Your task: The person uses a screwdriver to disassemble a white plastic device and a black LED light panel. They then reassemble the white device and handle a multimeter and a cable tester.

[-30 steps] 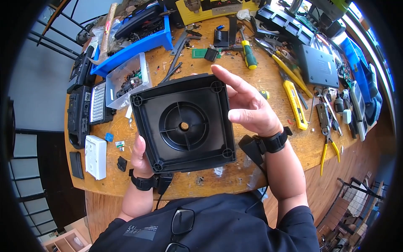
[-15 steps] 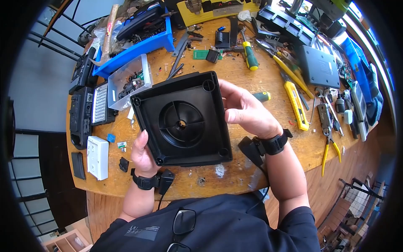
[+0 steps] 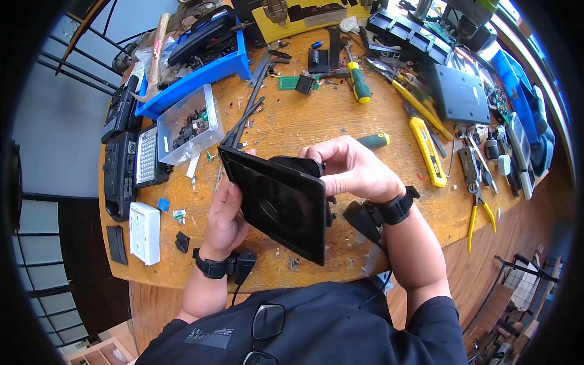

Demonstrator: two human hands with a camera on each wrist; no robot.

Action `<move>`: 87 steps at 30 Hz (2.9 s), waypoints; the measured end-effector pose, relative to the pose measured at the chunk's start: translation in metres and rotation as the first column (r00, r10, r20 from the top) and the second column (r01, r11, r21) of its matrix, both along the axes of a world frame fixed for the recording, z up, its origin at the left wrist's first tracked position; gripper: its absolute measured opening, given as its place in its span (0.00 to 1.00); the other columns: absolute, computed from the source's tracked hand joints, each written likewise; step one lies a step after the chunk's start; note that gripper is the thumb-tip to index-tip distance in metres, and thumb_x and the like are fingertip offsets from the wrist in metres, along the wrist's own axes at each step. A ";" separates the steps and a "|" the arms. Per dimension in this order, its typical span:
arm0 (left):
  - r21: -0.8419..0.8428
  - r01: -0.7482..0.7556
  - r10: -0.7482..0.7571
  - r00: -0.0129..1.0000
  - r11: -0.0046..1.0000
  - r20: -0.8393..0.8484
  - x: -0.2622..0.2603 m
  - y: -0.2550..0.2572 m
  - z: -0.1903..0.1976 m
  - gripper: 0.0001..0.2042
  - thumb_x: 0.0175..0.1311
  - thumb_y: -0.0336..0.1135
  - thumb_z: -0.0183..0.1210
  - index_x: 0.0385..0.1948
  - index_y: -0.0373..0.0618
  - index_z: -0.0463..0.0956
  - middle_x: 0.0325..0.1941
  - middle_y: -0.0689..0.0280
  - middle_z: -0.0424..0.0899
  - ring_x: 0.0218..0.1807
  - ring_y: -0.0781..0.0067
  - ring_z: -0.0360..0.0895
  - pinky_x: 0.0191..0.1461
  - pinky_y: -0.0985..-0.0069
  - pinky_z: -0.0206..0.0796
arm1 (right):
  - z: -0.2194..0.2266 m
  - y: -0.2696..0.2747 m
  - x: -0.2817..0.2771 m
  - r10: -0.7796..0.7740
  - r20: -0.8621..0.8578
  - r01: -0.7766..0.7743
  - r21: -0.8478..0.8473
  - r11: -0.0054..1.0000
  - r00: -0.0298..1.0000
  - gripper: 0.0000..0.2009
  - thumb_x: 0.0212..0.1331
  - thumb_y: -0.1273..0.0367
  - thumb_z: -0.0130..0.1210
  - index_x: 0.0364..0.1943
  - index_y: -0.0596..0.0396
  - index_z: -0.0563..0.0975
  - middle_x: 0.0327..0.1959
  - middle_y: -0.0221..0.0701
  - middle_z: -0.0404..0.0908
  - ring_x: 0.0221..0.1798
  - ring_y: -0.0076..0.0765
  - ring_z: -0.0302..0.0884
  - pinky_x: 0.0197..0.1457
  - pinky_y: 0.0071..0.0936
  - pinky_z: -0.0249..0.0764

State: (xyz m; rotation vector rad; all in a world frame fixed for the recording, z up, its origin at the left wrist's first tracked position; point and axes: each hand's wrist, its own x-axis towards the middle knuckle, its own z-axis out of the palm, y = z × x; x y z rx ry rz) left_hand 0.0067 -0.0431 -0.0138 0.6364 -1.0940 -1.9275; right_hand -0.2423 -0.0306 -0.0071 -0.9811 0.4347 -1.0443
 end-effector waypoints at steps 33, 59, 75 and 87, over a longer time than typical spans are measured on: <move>0.452 0.340 -0.173 0.912 0.825 -0.371 0.024 0.002 -0.027 0.26 0.58 0.39 0.62 0.56 0.40 0.63 0.37 0.63 0.72 0.25 0.79 0.69 0.20 0.87 0.59 | 0.014 0.000 0.011 0.099 -0.307 -0.147 -0.137 0.980 0.946 0.28 0.60 0.64 0.60 0.65 0.54 0.67 0.53 0.32 0.78 0.47 0.24 0.72 0.53 0.24 0.71; 0.311 0.198 -0.123 0.962 0.929 -0.245 0.011 0.010 -0.003 0.32 0.63 0.53 0.54 0.63 0.39 0.61 0.63 0.45 0.66 0.58 0.56 0.75 0.54 0.66 0.76 | 0.018 0.002 0.014 0.215 -0.565 -0.319 -0.090 0.943 0.797 0.10 0.58 0.67 0.62 0.31 0.62 0.80 0.31 0.33 0.85 0.42 0.27 0.81 0.63 0.30 0.65; 0.521 0.143 -0.011 0.968 0.842 -0.249 0.040 0.011 -0.032 0.28 0.65 0.43 0.58 0.62 0.38 0.63 0.59 0.54 0.74 0.57 0.64 0.75 0.57 0.70 0.71 | 0.031 0.010 0.016 0.203 -0.387 -0.148 0.166 0.975 0.900 0.08 0.57 0.72 0.63 0.26 0.64 0.80 0.27 0.33 0.85 0.25 0.20 0.79 0.27 0.16 0.72; 0.497 0.366 -0.168 0.902 0.787 -0.398 0.025 0.014 -0.020 0.27 0.65 0.45 0.57 0.61 0.37 0.65 0.58 0.52 0.75 0.54 0.67 0.77 0.54 0.73 0.73 | 0.025 0.012 0.011 -0.035 -0.104 0.044 0.084 0.995 0.994 0.08 0.54 0.74 0.63 0.31 0.66 0.78 0.25 0.41 0.82 0.24 0.30 0.81 0.26 0.20 0.76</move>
